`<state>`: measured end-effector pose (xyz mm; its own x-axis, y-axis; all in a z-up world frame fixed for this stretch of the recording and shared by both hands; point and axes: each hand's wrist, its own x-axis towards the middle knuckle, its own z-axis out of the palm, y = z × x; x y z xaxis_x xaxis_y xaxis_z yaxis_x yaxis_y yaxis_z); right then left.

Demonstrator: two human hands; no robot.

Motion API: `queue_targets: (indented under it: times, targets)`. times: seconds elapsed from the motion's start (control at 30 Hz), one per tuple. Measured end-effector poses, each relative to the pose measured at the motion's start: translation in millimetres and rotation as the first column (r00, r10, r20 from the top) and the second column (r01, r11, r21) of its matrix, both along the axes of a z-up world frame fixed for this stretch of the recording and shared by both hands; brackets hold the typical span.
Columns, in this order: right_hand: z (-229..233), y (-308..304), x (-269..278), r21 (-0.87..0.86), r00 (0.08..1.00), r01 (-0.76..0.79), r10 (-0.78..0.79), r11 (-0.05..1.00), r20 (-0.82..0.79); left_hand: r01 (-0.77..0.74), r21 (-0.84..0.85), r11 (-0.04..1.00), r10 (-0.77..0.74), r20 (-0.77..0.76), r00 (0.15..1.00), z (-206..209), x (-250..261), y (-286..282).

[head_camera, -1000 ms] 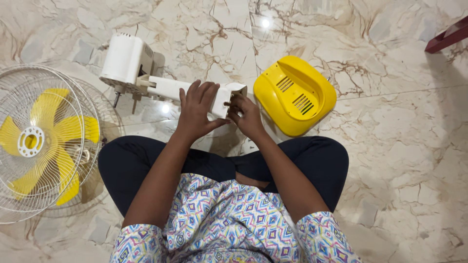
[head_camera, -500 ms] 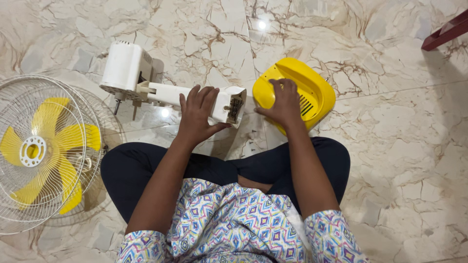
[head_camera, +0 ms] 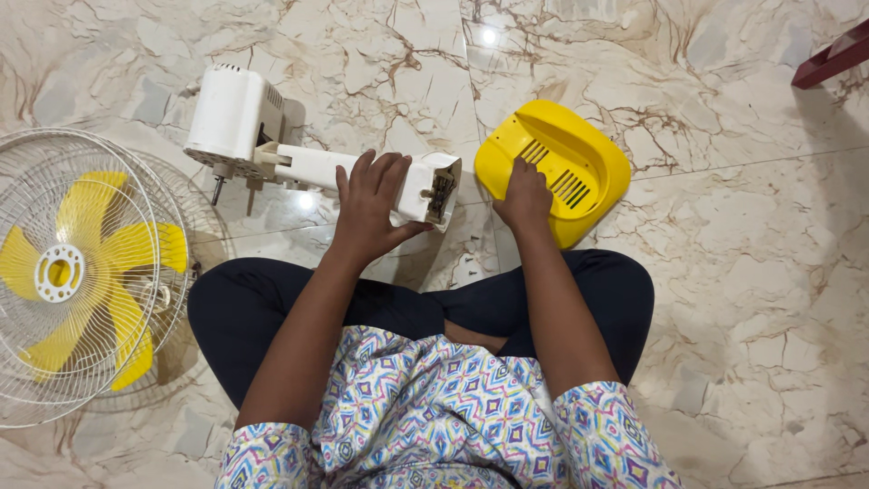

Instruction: The person assembles a standing fan by attaching the motor housing to the fan stand and then fitting the yellow rear cover onto the motor. The person handles the motor, stand, and rear cover, using a screwdriver nearby but not visibly during the clip.

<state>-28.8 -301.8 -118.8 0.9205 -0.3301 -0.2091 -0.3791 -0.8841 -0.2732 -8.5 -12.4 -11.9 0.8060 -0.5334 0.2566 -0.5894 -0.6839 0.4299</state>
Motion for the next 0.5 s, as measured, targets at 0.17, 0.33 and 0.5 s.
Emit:
queue_targets:
  times: [0.17, 0.33, 0.5]
  targets:
    - [28.1, 0.1, -15.0, 0.068, 0.963, -0.023, 0.004, 0.997, 0.269, 0.004, -0.018, 1.000, -0.004, -0.002, 1.000, 1.6, -1.1, -0.3]
    - [65.4, -3.6, -40.6, 0.204, 0.809, -0.190, 0.035, 0.960, 0.587, 0.017, 0.004, 1.000, -0.018, 0.037, 0.999, 0.1, 2.3, -0.4]
    - [90.0, 7.7, -79.6, 0.398, 0.815, -0.225, -0.052, 0.889, 0.577, 0.035, 0.035, 0.999, -0.037, 0.056, 0.998, -3.3, 12.1, -5.0]
